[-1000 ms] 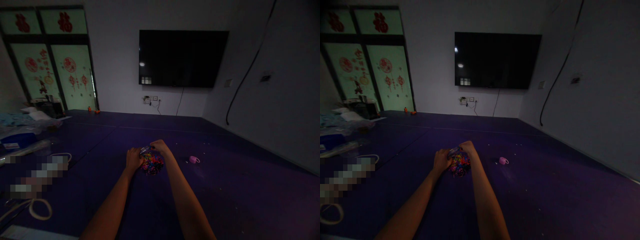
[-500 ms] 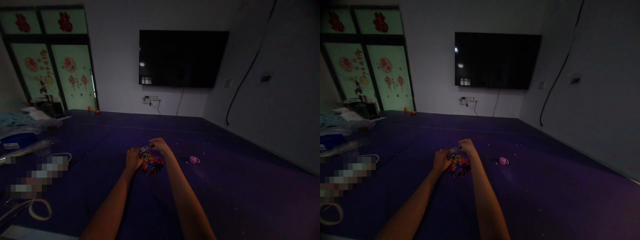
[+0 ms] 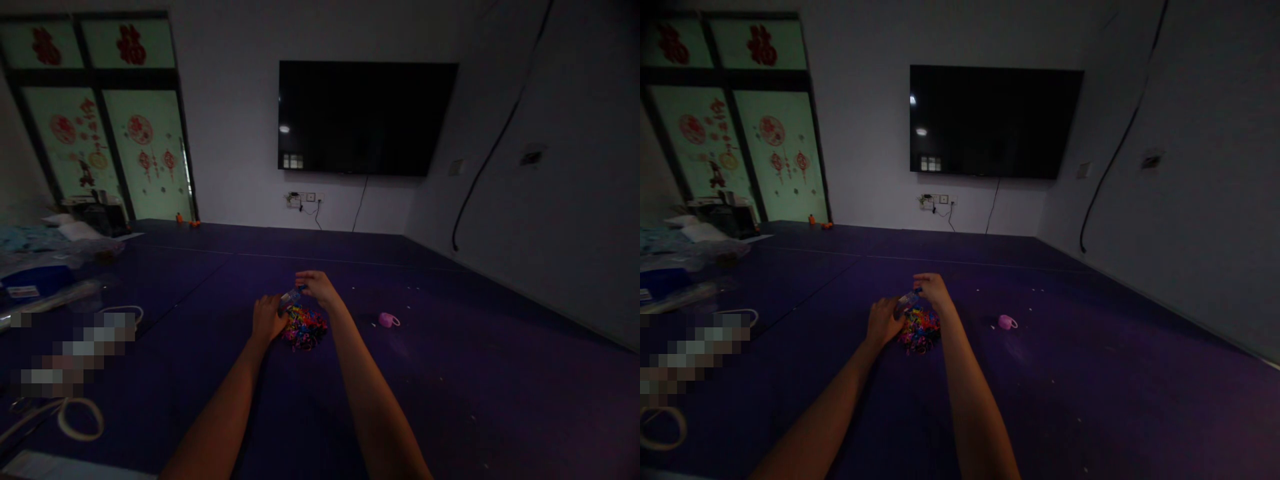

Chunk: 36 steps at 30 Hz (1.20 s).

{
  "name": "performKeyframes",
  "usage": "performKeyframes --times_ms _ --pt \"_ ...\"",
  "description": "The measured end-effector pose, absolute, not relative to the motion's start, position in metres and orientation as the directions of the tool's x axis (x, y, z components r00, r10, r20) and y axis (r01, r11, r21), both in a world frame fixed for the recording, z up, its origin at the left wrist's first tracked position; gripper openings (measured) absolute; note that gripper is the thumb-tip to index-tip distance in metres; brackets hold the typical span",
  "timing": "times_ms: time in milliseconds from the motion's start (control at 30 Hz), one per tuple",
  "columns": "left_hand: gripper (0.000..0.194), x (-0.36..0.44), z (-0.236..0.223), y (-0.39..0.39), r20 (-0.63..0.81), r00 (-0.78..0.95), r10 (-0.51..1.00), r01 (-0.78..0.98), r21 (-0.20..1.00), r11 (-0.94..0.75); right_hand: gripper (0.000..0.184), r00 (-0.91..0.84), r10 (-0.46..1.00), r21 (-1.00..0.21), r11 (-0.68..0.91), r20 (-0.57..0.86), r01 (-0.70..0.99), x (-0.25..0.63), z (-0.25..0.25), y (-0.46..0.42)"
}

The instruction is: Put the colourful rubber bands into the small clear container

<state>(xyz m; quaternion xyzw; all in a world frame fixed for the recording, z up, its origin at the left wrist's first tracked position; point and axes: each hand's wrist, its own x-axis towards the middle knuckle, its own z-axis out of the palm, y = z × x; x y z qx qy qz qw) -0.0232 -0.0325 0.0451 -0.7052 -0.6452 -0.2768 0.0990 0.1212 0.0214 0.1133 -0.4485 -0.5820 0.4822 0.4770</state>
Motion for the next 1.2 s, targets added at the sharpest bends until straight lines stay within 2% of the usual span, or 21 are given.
performKeyframes --times_ms 467,700,867,1033,1200 --pt "0.039 -0.023 0.04 -0.03 0.593 0.026 0.805 0.955 0.222 -0.195 0.034 -0.176 0.954 -0.968 0.251 0.242 0.025 0.12 0.108 0.027" --pt "0.038 -0.024 0.036 -0.028 0.642 0.03 0.766 0.941 0.24 -0.238 0.045 -0.157 0.933 -0.94 0.336 0.324 0.056 0.117 0.1 0.034" --pt "0.03 -0.025 0.035 -0.027 0.688 -0.047 0.724 0.931 0.293 -0.219 0.038 -0.124 0.925 -0.922 0.373 0.36 0.107 0.121 0.1 0.04" --pt "0.039 -0.027 0.036 -0.026 0.727 -0.148 0.67 0.902 0.377 -0.211 0.028 -0.146 0.913 -0.907 0.4 0.381 0.133 0.119 0.103 0.035" --pt "0.037 -0.029 0.036 -0.025 0.696 -0.199 0.69 0.871 0.448 -0.201 0.026 -0.332 0.837 -0.869 0.486 0.435 0.087 0.114 0.113 0.019"
